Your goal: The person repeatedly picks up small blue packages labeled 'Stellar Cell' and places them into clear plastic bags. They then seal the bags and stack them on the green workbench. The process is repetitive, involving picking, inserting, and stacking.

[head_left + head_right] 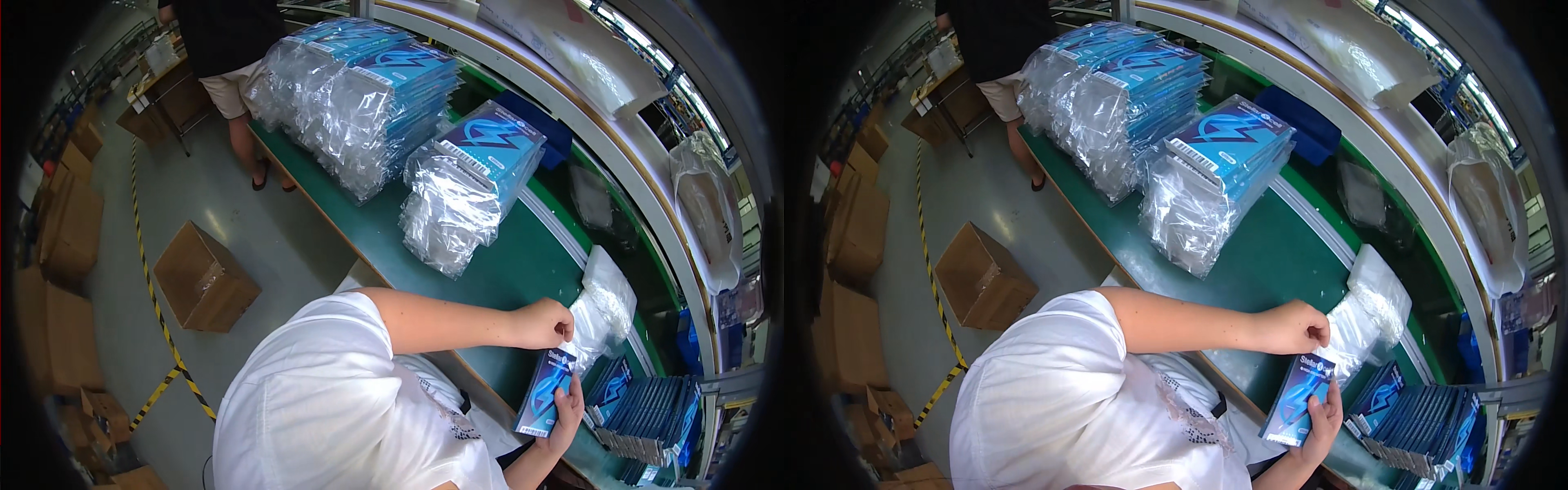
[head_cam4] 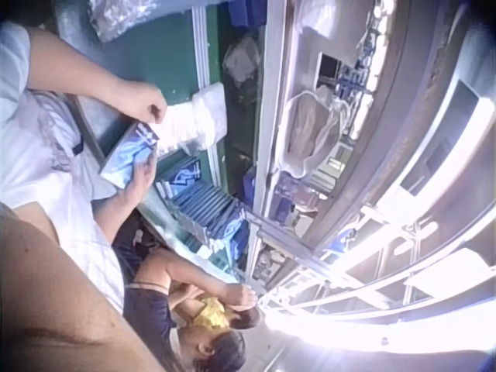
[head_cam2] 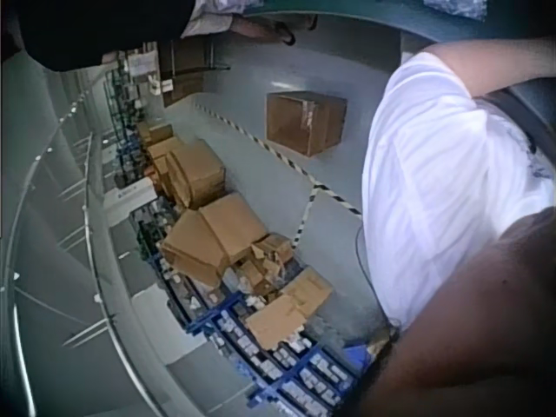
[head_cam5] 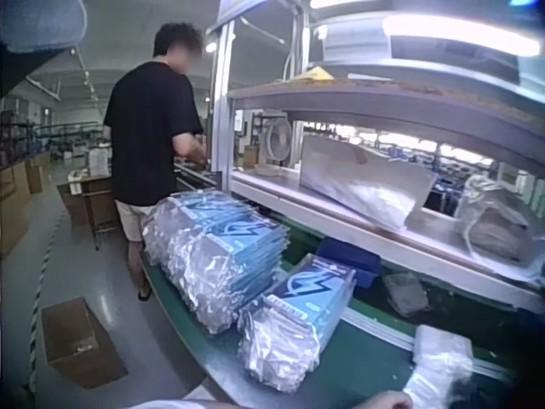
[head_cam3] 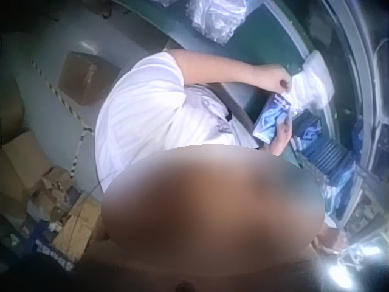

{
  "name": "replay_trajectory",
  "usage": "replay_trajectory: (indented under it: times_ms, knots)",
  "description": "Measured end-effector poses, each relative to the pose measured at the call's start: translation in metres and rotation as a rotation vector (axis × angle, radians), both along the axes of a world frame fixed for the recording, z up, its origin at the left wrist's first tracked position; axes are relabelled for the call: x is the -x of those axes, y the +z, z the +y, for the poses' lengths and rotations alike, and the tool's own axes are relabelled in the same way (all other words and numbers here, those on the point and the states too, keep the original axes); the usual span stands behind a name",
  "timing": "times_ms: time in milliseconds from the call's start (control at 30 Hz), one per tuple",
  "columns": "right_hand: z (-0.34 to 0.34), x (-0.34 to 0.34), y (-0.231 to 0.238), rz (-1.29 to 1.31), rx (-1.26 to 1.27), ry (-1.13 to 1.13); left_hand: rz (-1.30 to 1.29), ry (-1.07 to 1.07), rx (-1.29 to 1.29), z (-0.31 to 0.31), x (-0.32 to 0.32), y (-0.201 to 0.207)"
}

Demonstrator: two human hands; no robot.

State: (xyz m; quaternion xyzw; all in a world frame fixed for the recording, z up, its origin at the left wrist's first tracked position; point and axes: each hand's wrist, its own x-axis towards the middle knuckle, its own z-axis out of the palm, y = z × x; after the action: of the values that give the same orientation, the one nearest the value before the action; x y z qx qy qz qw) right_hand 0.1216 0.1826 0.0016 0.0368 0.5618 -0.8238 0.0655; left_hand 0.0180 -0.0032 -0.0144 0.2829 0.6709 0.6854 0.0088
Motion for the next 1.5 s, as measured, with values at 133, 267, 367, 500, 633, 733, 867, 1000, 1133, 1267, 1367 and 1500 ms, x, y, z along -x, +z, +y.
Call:
replay_trajectory:
  times_ms: [133,267,367,500,633,733,867,1000,1133,1267,1367,1500]
  knots:
    - [-0.006,0.004,-0.007,0.056,0.015,-0.115,0.170,0.030,0.320,-0.014,0.008,0.010]
    - [-0.019,0.010,-0.018,0.102,-0.122,-0.337,0.334,-0.004,0.420,-0.017,-0.014,0.032]
    - [-0.026,0.019,-0.016,0.094,-0.110,-0.499,0.276,-0.091,0.388,-0.021,-0.015,0.031]
    - [-0.038,0.023,-0.012,0.164,-0.032,-0.599,-0.310,0.076,0.015,-0.012,-0.013,0.021]
    - [-0.052,0.028,0.000,0.101,-0.353,-0.329,-0.673,-0.149,-0.377,-0.011,-0.020,0.033]
    - [-0.047,0.028,0.006,0.101,-0.223,-0.189,-0.626,-0.138,-0.415,-0.014,-0.012,0.037]
    - [-0.032,0.016,0.034,0.377,-0.595,-0.089,-0.712,-0.174,-0.481,-0.016,-0.013,0.049]
    - [-0.024,0.014,0.043,0.841,-0.778,-0.497,-0.721,-0.431,-0.392,-0.001,-0.065,0.063]
    - [-0.015,-0.006,0.062,1.058,-0.721,-0.792,-0.760,-0.635,-0.210,-0.010,-0.060,0.046]
    - [-0.027,-0.013,0.064,1.020,-0.719,-0.333,-1.183,-0.752,-0.362,-0.012,-0.048,0.042]
    - [-0.061,-0.015,0.048,1.020,-0.754,0.044,-1.250,-0.669,-0.439,-0.012,-0.054,0.053]
    - [-0.071,-0.013,0.055,1.113,-0.557,0.304,-0.943,-0.447,-0.337,-0.024,-0.054,0.078]
